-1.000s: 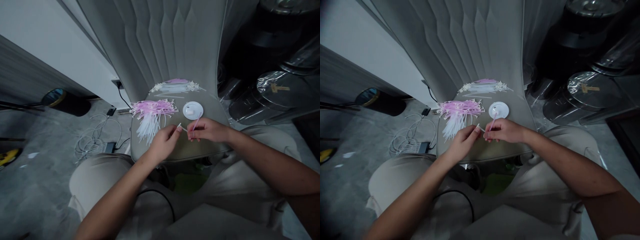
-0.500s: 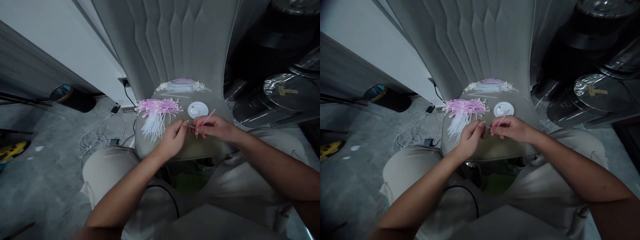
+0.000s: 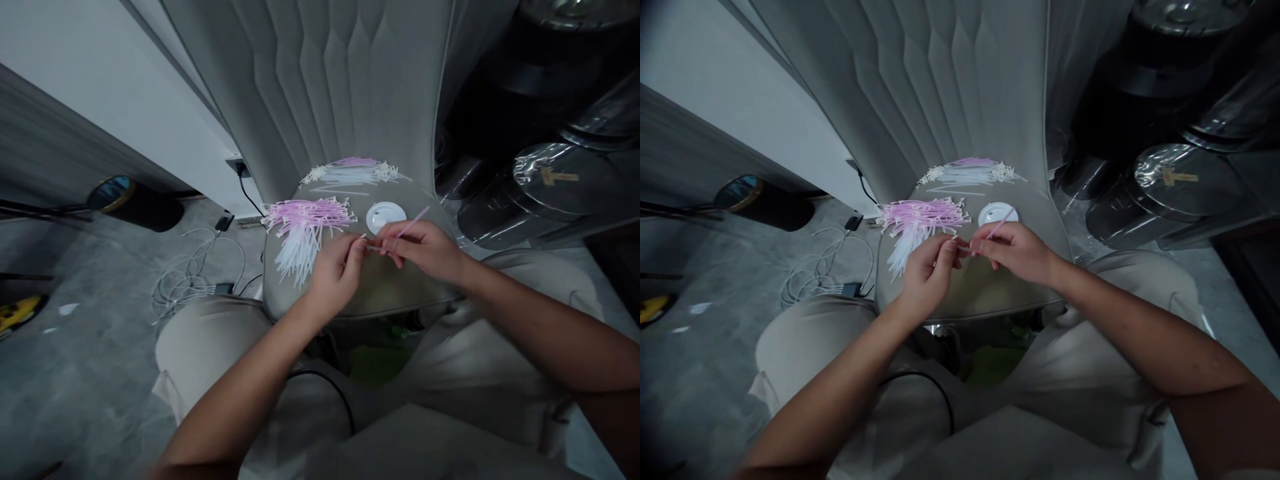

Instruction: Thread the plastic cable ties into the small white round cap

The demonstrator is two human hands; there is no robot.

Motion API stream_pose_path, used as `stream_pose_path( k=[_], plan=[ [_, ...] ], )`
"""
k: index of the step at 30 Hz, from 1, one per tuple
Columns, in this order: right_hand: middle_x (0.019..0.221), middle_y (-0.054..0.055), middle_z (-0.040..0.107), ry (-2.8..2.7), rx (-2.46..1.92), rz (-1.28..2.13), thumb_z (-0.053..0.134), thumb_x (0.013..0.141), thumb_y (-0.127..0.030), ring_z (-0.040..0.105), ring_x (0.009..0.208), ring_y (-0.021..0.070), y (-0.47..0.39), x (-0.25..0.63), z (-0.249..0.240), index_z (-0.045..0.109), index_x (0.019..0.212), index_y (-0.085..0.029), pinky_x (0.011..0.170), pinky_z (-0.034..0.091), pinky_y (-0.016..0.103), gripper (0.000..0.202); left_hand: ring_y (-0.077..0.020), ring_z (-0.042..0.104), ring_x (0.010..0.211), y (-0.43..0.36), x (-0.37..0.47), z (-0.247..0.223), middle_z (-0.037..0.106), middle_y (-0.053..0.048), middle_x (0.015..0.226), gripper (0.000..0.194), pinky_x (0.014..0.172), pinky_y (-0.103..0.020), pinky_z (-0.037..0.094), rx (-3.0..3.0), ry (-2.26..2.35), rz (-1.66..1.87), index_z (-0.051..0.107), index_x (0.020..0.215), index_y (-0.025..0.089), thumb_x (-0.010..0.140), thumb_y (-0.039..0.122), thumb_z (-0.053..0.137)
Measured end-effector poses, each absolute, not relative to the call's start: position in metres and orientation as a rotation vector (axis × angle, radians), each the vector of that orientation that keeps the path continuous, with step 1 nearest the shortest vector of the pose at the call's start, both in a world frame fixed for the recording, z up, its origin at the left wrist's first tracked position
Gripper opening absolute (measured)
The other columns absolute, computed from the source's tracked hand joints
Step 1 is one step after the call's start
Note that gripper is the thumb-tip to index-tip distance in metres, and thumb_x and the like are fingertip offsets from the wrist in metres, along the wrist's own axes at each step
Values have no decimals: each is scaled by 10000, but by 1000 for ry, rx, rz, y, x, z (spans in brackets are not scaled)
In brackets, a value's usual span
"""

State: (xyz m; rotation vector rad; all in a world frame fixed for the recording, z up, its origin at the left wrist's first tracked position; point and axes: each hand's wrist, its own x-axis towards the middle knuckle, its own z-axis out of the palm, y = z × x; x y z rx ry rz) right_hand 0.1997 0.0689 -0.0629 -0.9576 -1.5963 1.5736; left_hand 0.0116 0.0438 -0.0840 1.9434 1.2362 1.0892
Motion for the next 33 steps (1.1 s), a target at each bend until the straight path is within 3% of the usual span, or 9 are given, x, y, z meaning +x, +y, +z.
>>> stream_pose_path(
  k=[4, 13, 23, 33],
  plan=[
    [762, 5, 613, -1427, -1014, 1377, 564, 893, -397, 484, 513, 67, 71, 196, -60, 612, 756, -172, 507, 391, 238, 268, -127, 551, 645, 41, 15, -83, 581, -14, 691, 358, 620, -273, 423, 1819, 1241, 1092, 592, 852, 181, 995, 399, 347],
    [615, -32, 518, -1388, -979, 1361, 532, 916, -398, 488, 528, 81, 63, 173, -64, 534, 701, -200, 520, 412, 227, 292, -127, 528, 650, 36, 26, -77, 558, -11, 695, 342, 639, -284, 418, 1851, 1104, 1139, 518, 790, 193, 1005, 368, 319],
    [660, -10, 520, -1427, -1039, 1255, 514, 910, -415, 518, 653, 123, 53, 164, -60, 521, 695, -214, 635, 470, 263, 294, -125, 517, 649, 35, 27, -82, 547, -8, 685, 354, 626, -284, 411, 1763, 1113, 1263, 494, 741, 197, 997, 380, 333],
    [625, -22, 497, -1350, -1045, 1296, 508, 917, -413, 495, 577, 109, 50, 160, -61, 493, 676, -218, 566, 447, 249, 310, -106, 485, 615, 34, 32, -87, 498, 16, 671, 320, 597, -274, 386, 1640, 1047, 1284, 472, 767, 196, 1006, 358, 335]
  ],
)
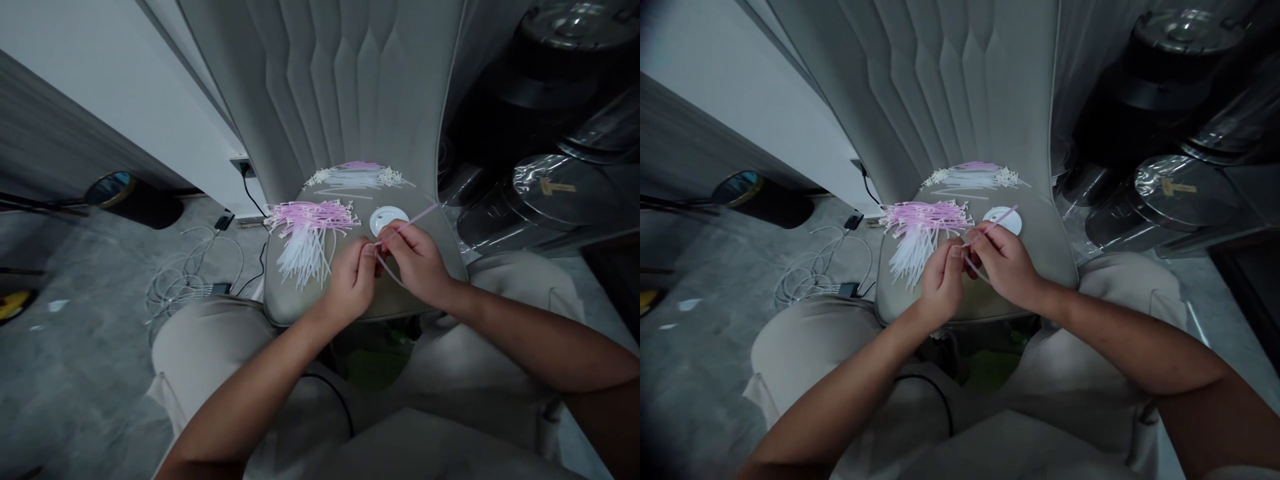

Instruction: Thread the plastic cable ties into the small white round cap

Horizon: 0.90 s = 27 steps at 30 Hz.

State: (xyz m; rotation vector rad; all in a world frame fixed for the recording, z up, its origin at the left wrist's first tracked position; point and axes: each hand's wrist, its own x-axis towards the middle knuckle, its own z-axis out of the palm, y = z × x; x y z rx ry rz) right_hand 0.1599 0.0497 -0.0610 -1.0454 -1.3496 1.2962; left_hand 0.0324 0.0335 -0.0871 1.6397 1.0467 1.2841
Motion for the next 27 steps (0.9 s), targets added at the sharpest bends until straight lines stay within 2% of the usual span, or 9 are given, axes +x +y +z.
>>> stream_pose_path(
  k=[5, 21, 27],
  plan=[
    [616, -27, 482, -1359, -1058, 1277, 520, 911, -428, 471, 572, 106, 49, 160, -61, 507, 694, -214, 543, 422, 243, 305, -109, 473, 623, 35, 34, -89, 501, 10, 665, 338, 611, -282, 376, 1698, 1064, 1292, 474, 738, 191, 1006, 349, 341],
    [579, -57, 499, -1302, -975, 1313, 524, 918, -290, 492, 520, 70, 49, 158, -62, 533, 696, -199, 502, 432, 199, 240, -108, 466, 615, 33, 33, -93, 490, 13, 671, 313, 601, -267, 377, 1726, 1023, 1370, 463, 752, 192, 1008, 317, 332],
    [567, -59, 487, -1302, -947, 1326, 518, 923, -294, 491, 508, 66, 48, 158, -61, 518, 677, -200, 495, 434, 193, 264, -107, 474, 621, 32, 33, -96, 490, 13, 683, 299, 594, -267, 386, 1695, 991, 1371, 468, 767, 192, 1006, 313, 335]
  ],
)
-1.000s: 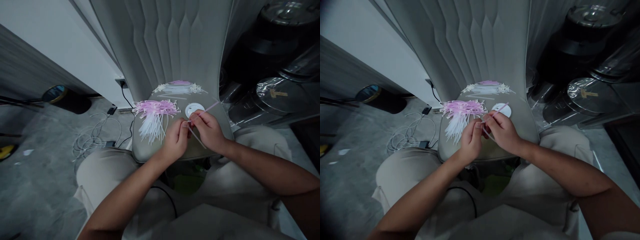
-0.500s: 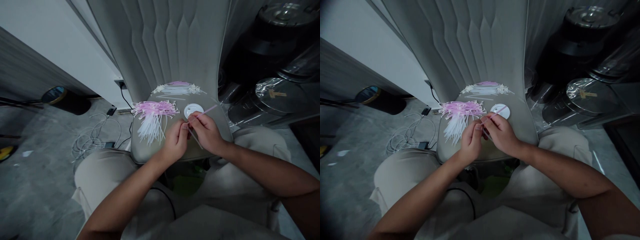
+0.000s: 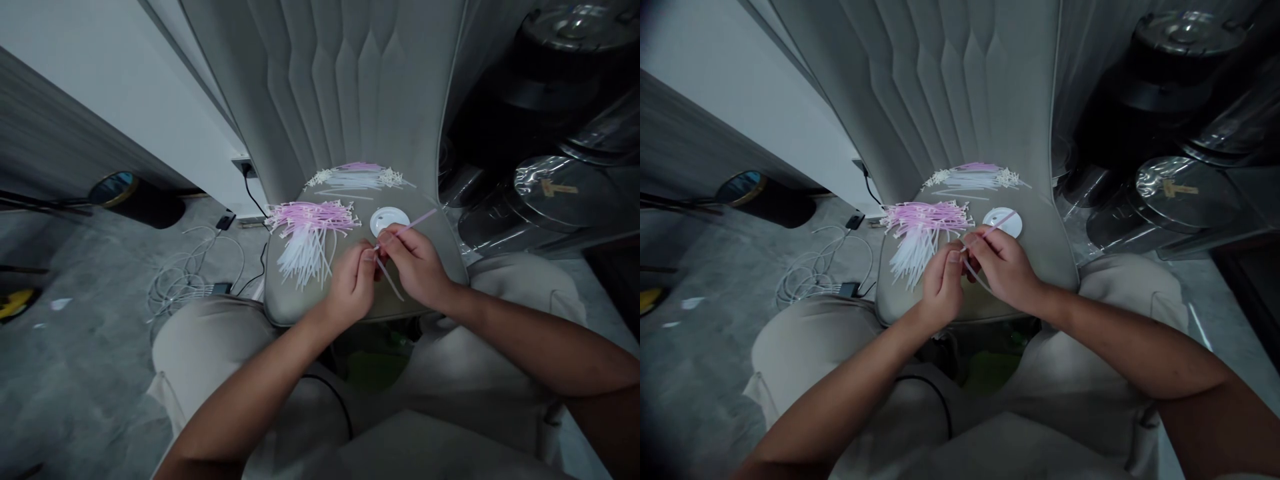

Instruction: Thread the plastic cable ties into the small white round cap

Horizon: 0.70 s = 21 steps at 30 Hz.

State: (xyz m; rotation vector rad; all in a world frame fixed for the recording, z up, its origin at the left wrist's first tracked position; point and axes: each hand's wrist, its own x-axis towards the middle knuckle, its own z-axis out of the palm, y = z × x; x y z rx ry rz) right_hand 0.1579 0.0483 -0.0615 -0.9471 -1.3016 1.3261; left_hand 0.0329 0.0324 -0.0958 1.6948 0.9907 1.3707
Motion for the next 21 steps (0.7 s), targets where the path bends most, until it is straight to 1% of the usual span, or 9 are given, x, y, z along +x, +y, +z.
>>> stream_pose_path(
  k=[6, 11, 21],
  plan=[
    [576, -58, 487, -1284, -916, 1381, 525, 922, -301, 511, 502, 71, 48, 159, -61, 525, 691, -201, 493, 451, 204, 252, -103, 465, 610, 32, 33, -94, 483, 14, 674, 327, 593, -259, 381, 1675, 971, 1379, 460, 743, 190, 1009, 329, 328],
    [576, -50, 514, -1317, -918, 1342, 525, 921, -288, 525, 537, 77, 49, 160, -61, 540, 689, -199, 533, 465, 208, 249, -100, 460, 602, 31, 35, -91, 483, 16, 663, 342, 590, -256, 379, 1591, 929, 1407, 474, 747, 188, 1015, 331, 316],
    [574, -59, 499, -1280, -949, 1376, 537, 914, -320, 508, 508, 69, 48, 158, -63, 522, 675, -198, 498, 441, 203, 268, -100, 445, 575, 31, 36, -94, 466, 27, 640, 335, 557, -255, 367, 1530, 944, 1359, 449, 736, 192, 1009, 348, 331]
  ],
)
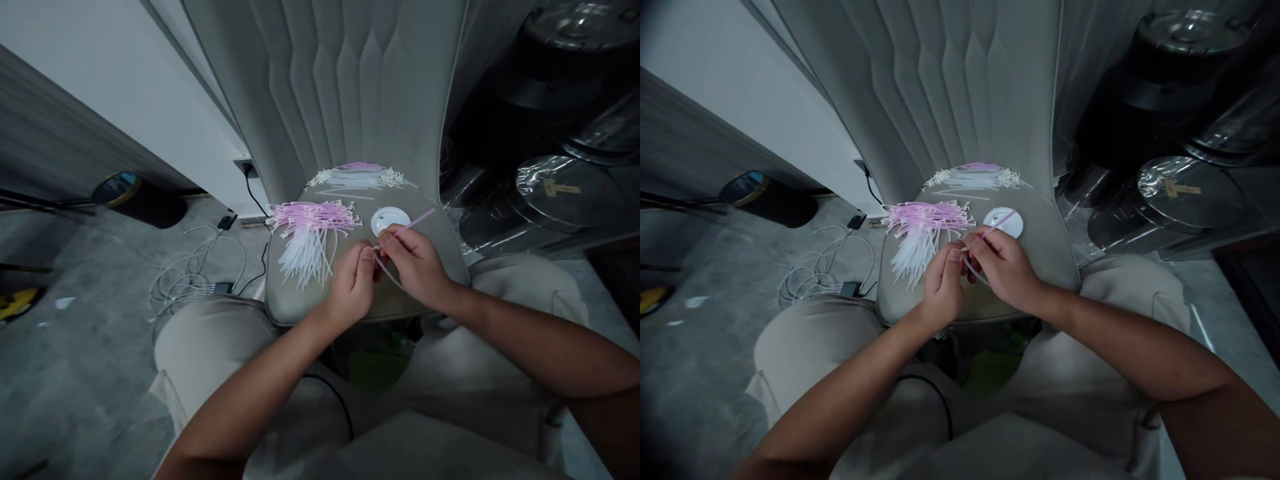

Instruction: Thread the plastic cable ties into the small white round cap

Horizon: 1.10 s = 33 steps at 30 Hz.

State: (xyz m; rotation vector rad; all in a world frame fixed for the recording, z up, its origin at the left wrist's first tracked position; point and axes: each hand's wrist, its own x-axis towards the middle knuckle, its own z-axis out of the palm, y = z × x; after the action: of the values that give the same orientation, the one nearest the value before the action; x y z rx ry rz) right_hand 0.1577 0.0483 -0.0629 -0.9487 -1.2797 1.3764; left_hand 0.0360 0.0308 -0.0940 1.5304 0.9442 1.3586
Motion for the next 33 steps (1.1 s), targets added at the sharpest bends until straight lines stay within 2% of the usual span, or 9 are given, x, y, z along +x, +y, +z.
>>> stream_pose_path(
  k=[8, 18, 33],
  plan=[
    [562, -61, 496, -1248, -957, 1396, 521, 922, -303, 512, 502, 67, 48, 158, -61, 524, 683, -194, 495, 444, 197, 263, -104, 448, 591, 31, 36, -95, 475, 19, 645, 356, 576, -273, 364, 1579, 952, 1385, 457, 713, 189, 1009, 342, 330],
    [571, -56, 492, -1241, -986, 1439, 545, 905, -377, 522, 484, 80, 49, 157, -64, 522, 692, -197, 476, 461, 214, 280, -109, 446, 577, 30, 35, -96, 472, 19, 632, 373, 566, -267, 366, 1579, 977, 1343, 442, 713, 196, 1004, 395, 318],
    [564, -52, 502, -1250, -996, 1437, 547, 901, -399, 499, 498, 81, 49, 157, -68, 534, 693, -194, 477, 432, 209, 293, -121, 439, 589, 31, 35, -99, 458, 11, 626, 375, 569, -276, 362, 1575, 1009, 1299, 437, 708, 198, 999, 408, 327]
  ],
)
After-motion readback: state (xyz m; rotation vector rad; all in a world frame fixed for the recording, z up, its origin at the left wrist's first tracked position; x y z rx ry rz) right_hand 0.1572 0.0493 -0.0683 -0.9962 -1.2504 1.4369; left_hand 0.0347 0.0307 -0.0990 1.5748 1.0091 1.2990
